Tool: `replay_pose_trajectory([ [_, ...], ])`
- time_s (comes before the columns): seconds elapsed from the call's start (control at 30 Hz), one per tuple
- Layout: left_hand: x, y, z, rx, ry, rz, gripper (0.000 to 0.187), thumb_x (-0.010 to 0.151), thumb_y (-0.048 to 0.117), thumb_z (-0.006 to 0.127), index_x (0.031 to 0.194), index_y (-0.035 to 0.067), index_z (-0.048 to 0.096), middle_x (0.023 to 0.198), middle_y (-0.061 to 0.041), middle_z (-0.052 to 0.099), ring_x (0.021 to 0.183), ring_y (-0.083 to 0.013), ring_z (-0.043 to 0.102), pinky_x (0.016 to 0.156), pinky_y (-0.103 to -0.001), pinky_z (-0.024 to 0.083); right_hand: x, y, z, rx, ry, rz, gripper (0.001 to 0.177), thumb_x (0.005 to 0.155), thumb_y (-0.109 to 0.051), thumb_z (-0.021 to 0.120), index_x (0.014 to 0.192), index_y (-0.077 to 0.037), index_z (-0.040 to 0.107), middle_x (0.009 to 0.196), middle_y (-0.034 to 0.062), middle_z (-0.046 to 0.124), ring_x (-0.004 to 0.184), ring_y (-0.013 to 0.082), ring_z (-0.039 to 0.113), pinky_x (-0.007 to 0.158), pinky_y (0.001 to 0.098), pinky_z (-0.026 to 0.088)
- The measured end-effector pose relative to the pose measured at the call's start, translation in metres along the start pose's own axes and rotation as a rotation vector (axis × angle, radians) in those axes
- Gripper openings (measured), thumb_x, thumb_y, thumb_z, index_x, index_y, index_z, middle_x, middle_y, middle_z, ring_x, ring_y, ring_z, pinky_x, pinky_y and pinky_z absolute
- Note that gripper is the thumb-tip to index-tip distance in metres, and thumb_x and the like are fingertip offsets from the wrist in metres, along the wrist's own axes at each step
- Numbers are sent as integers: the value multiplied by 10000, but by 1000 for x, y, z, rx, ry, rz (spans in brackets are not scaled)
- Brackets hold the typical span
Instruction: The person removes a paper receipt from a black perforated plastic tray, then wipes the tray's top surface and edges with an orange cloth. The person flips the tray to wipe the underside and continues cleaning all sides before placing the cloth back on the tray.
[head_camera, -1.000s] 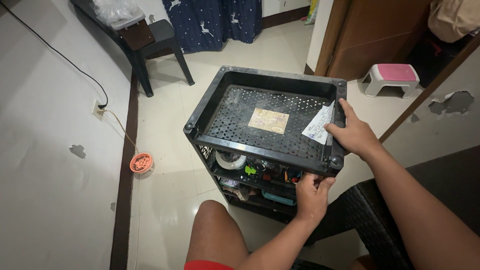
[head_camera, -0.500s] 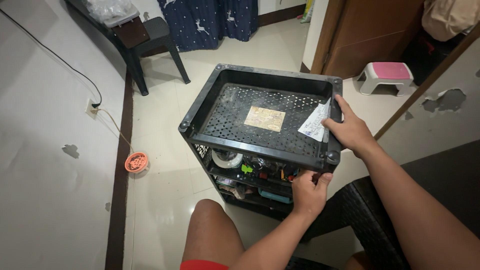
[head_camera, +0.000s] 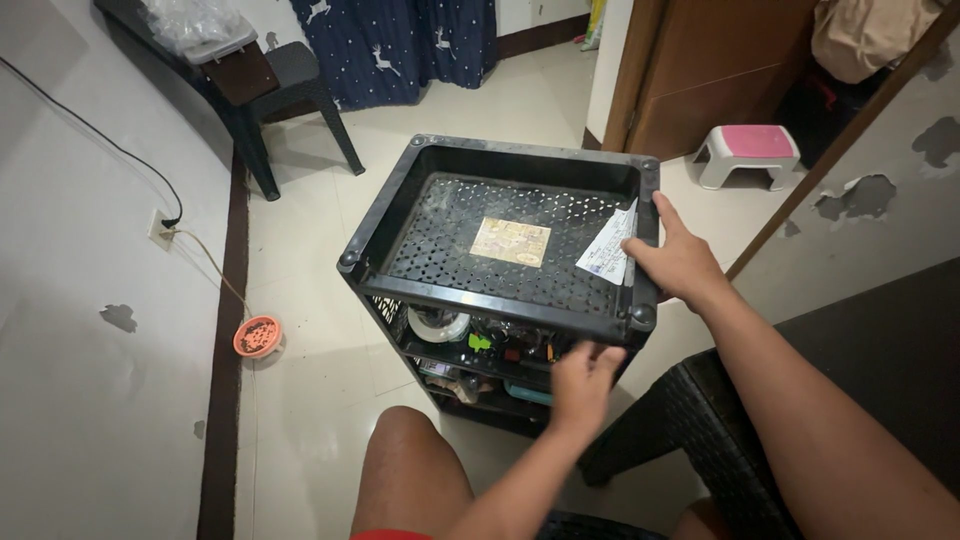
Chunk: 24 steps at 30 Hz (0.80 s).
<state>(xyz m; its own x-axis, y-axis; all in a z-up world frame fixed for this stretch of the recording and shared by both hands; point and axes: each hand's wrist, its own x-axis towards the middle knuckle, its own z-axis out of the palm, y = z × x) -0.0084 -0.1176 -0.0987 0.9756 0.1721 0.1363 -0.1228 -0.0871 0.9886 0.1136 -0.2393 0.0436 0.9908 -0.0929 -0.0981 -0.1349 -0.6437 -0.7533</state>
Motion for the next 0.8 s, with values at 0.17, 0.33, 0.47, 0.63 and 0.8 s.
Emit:
replay_pose_trajectory([
  [0.17,10,-20,-61,107,359,-20,281,925,298,701,1010,34,653,938,-90,683,884,-221,657,828,-376,529,-1,-1,0,-8,-6,9,946,819,-328,689,1645,-271,232,1123,258,714,734,335,765,571,426,648],
  [0.33,48,-34,-162,359,868,257,453,908,219,742,1217,-12,505,1195,-180,567,1158,-333,533,1051,-455,406,-2,-1,1,-14,-14,3,938,833,-331,686,1648,-261,227,1119,266,717,739,330,763,570,428,644],
  [0.47,83,-23,-226,503,906,233,651,809,136,754,1366,-41,466,1308,-239,566,1231,-396,530,1063,-453,397,-6,-2,2,46,-20,5,945,838,-323,682,1648,-234,203,1158,264,702,758,321,760,563,439,642],
  [0.63,109,-19,-262,377,693,34,443,829,128,722,1247,54,594,1130,-166,722,1072,-341,688,945,-388,505,4,3,4,99,-44,74,899,859,-369,698,1582,-77,250,1136,254,694,776,312,761,568,441,639],
  [0.8,113,-18,-259,388,716,15,300,935,56,571,1226,102,630,1065,-175,745,1018,-365,709,872,-416,522,2,0,6,62,-87,106,699,890,-332,702,1402,64,438,1039,261,713,774,332,765,585,458,637],
])
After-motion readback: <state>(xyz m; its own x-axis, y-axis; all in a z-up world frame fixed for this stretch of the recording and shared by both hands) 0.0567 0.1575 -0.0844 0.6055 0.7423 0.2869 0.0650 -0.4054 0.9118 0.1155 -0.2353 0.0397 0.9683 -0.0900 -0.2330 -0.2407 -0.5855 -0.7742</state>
